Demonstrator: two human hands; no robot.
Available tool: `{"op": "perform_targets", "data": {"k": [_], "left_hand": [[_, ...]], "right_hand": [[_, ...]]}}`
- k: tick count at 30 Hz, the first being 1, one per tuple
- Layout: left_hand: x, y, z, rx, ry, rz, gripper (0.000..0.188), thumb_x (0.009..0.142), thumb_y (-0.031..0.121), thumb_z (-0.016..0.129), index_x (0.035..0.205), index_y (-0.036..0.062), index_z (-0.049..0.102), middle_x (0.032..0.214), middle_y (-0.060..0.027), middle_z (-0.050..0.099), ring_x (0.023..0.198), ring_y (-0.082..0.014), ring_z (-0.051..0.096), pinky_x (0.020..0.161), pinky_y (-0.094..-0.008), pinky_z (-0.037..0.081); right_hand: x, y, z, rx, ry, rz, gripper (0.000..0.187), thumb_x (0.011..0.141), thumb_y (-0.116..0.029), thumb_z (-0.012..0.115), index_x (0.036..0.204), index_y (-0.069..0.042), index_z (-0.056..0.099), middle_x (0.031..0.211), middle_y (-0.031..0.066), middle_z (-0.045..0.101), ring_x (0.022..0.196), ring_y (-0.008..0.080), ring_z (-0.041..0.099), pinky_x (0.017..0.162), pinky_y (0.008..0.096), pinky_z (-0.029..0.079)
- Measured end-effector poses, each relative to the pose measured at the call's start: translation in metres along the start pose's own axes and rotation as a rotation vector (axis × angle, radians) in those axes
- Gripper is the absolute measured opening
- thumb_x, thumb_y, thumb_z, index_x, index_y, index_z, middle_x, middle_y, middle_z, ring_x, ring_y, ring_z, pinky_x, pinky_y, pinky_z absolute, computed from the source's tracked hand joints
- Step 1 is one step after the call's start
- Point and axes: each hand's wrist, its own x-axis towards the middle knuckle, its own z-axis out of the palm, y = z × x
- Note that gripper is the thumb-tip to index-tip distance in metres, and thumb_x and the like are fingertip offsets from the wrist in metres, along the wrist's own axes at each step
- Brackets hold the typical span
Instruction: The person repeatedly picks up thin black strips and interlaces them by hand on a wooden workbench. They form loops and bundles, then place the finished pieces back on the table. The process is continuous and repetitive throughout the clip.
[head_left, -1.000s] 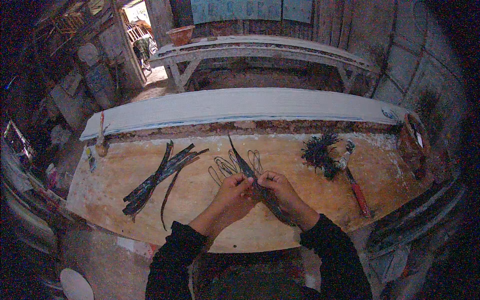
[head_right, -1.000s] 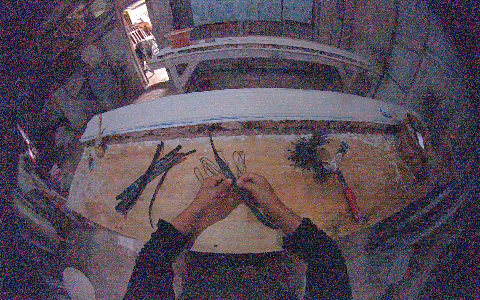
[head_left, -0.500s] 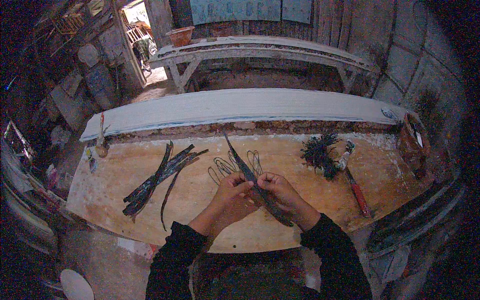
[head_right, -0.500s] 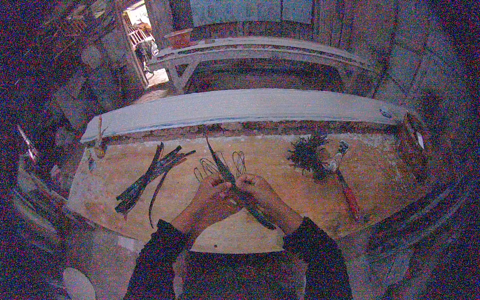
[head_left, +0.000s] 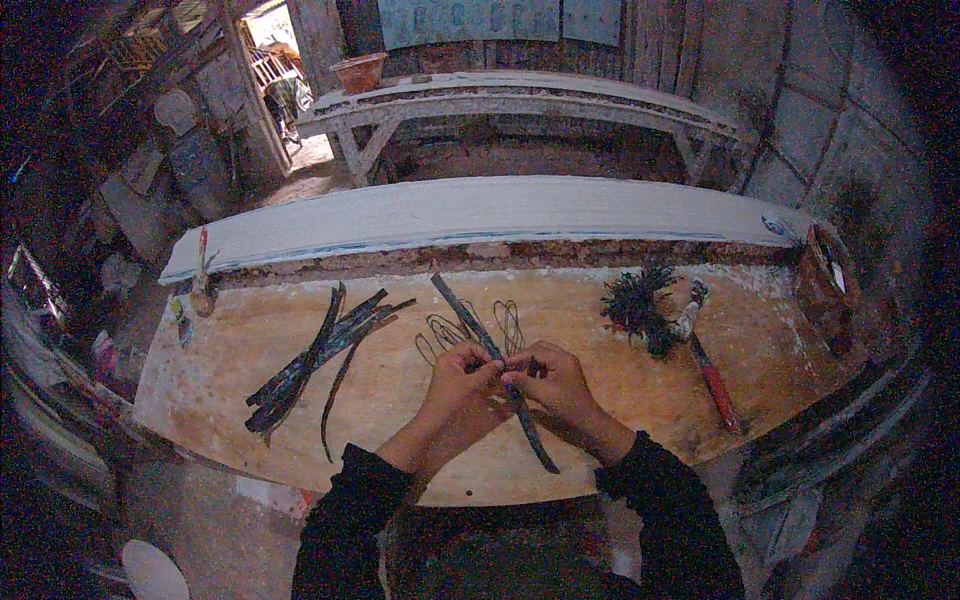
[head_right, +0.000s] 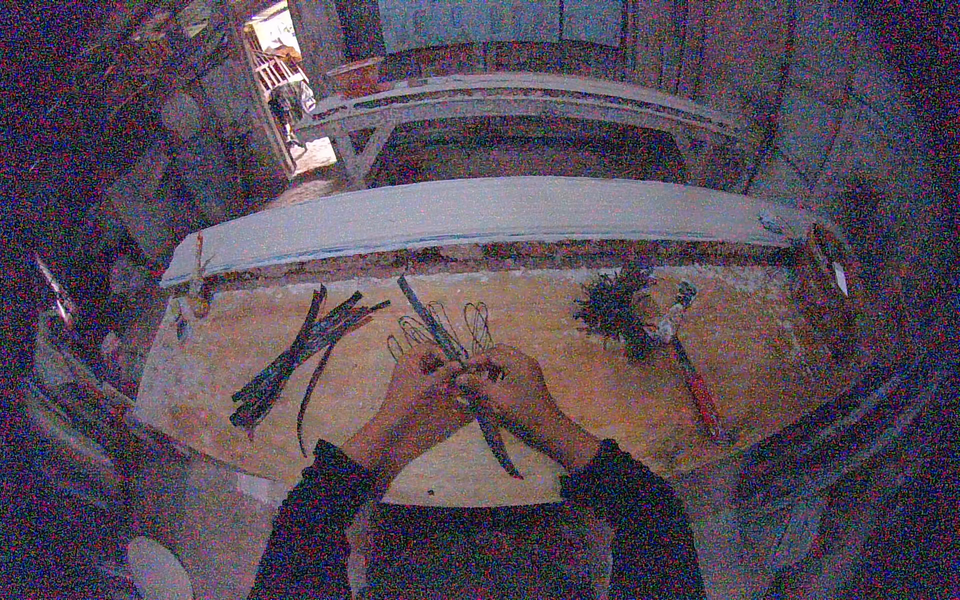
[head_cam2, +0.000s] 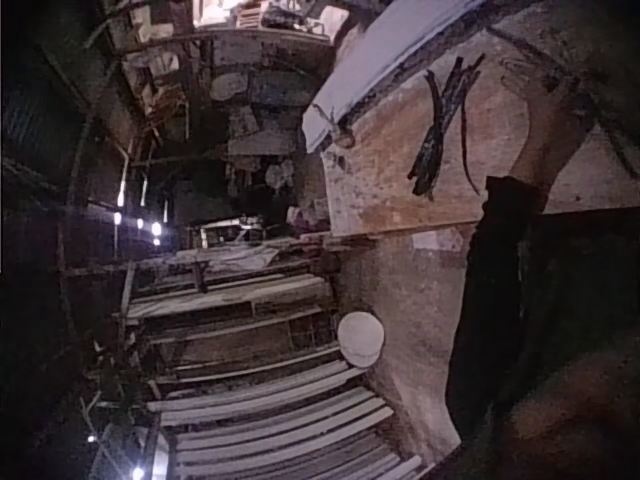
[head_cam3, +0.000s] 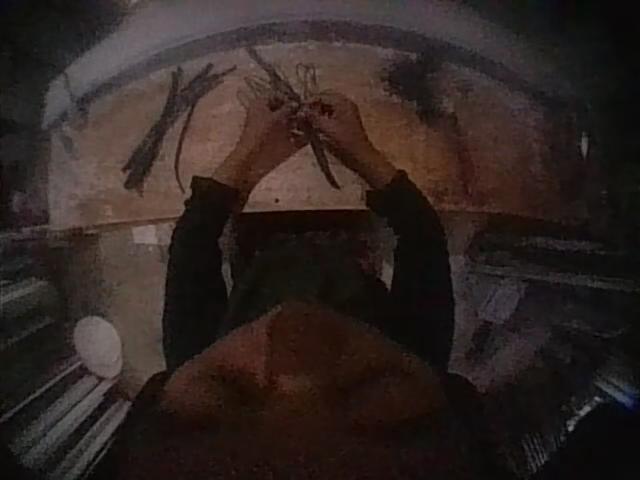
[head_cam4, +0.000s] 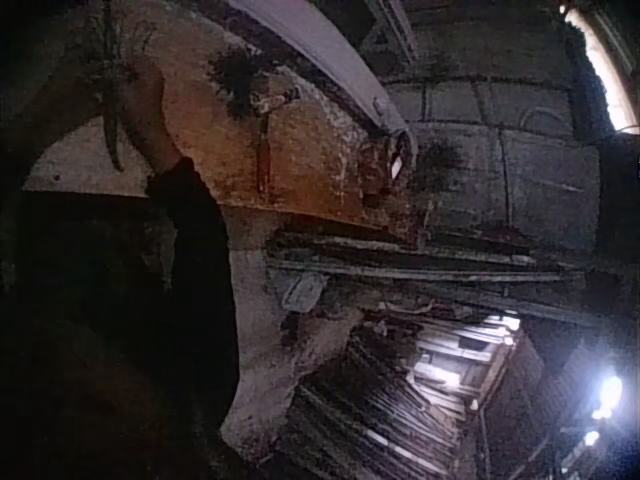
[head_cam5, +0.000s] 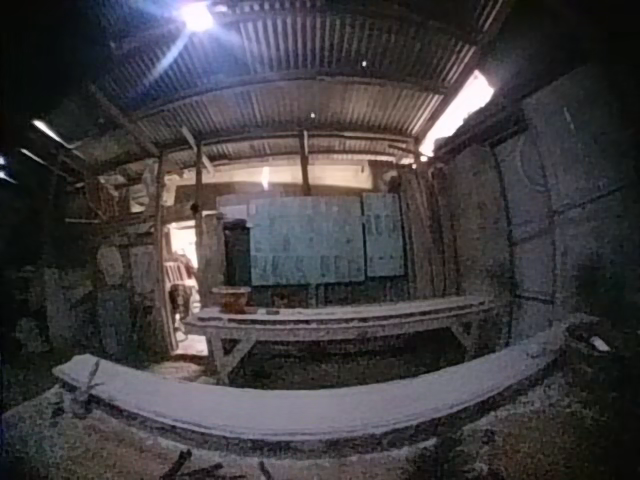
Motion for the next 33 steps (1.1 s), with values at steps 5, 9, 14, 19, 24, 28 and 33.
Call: {"op": "perform_targets", "data": {"k": [5,9,14,19,24,28,33], "left_hand": [[0.003,-0.008,-0.010,-0.024,-0.086,-0.001,0.010,0.089,0.000,0.062,0.091,0.0060,0.053,0.086,-0.0071,0.062,0.075,-0.0215,0.064,0.061,-0.0478,0.054],[-0.001,-0.005,-0.006,-0.067,-0.064,-0.030,0.012,0.089,0.000,0.062,0.096,0.0059,0.055,0.089,-0.0071,0.063,0.075,-0.0195,0.063,0.063,-0.0430,0.054],[0.015,-0.015,-0.024,0.003,-0.088,0.063,0.019,0.087,0.000,0.065,0.103,0.0040,0.057,0.093,-0.0059,0.064,0.078,-0.0163,0.063,0.066,-0.0338,0.054],[0.015,-0.013,-0.026,0.054,-0.029,0.044,0.021,0.086,0.000,0.065,0.105,0.0033,0.057,0.094,-0.0056,0.064,0.079,-0.0158,0.062,0.067,-0.0335,0.054],[0.008,-0.007,-0.014,-0.100,-0.082,-0.044,0.024,0.086,-0.001,0.064,0.108,0.0040,0.057,0.092,-0.0056,0.063,0.079,-0.0171,0.062,0.067,-0.0350,0.054],[0.006,-0.004,-0.012,-0.058,-0.069,-0.029,0.018,0.089,0.000,0.059,0.107,0.0039,0.056,0.091,-0.0070,0.063,0.076,-0.0182,0.062,0.064,-0.0359,0.054],[0.004,-0.002,-0.002,-0.065,0.017,-0.028,0.012,0.093,0.003,0.051,0.105,0.0044,0.053,0.086,-0.0092,0.062,0.066,-0.0177,0.059,0.054,-0.0297,0.051]], "right_hand": [[0.002,0.014,0.005,0.329,-0.043,0.161,0.011,0.084,-0.006,0.070,0.092,-0.003,0.063,0.087,0.0049,0.061,0.080,0.0118,0.060,0.069,0.0274,0.052],[0.006,0.009,-0.002,0.541,-0.143,0.332,0.011,0.086,-0.008,0.067,0.092,-0.007,0.059,0.083,0.0042,0.063,0.074,0.0144,0.063,0.065,0.0302,0.056],[0.008,0.012,-0.006,0.705,-0.135,0.466,0.010,0.088,-0.011,0.064,0.089,-0.012,0.054,0.082,0.0009,0.063,0.072,0.0151,0.065,0.062,0.0325,0.059],[0.009,0.016,-0.006,0.784,-0.173,0.424,0.011,0.087,-0.010,0.063,0.087,-0.013,0.053,0.083,0.0007,0.063,0.071,0.0135,0.065,0.062,0.0312,0.059],[0.007,0.015,-0.006,0.829,-0.193,0.409,0.009,0.087,-0.009,0.062,0.088,-0.011,0.053,0.086,0.0011,0.063,0.074,0.0131,0.065,0.063,0.0296,0.058],[0.008,0.007,-0.003,0.849,-0.198,0.414,0.009,0.088,-0.009,0.063,0.090,-0.008,0.054,0.089,0.0039,0.064,0.076,0.0151,0.066,0.064,0.0309,0.058],[0.009,0.020,-0.004,0.767,-0.181,0.436,0.015,0.091,-0.016,0.063,0.100,-0.005,0.058,0.081,0.0025,0.061,0.069,0.0138,0.061,0.062,0.0288,0.054]]}}
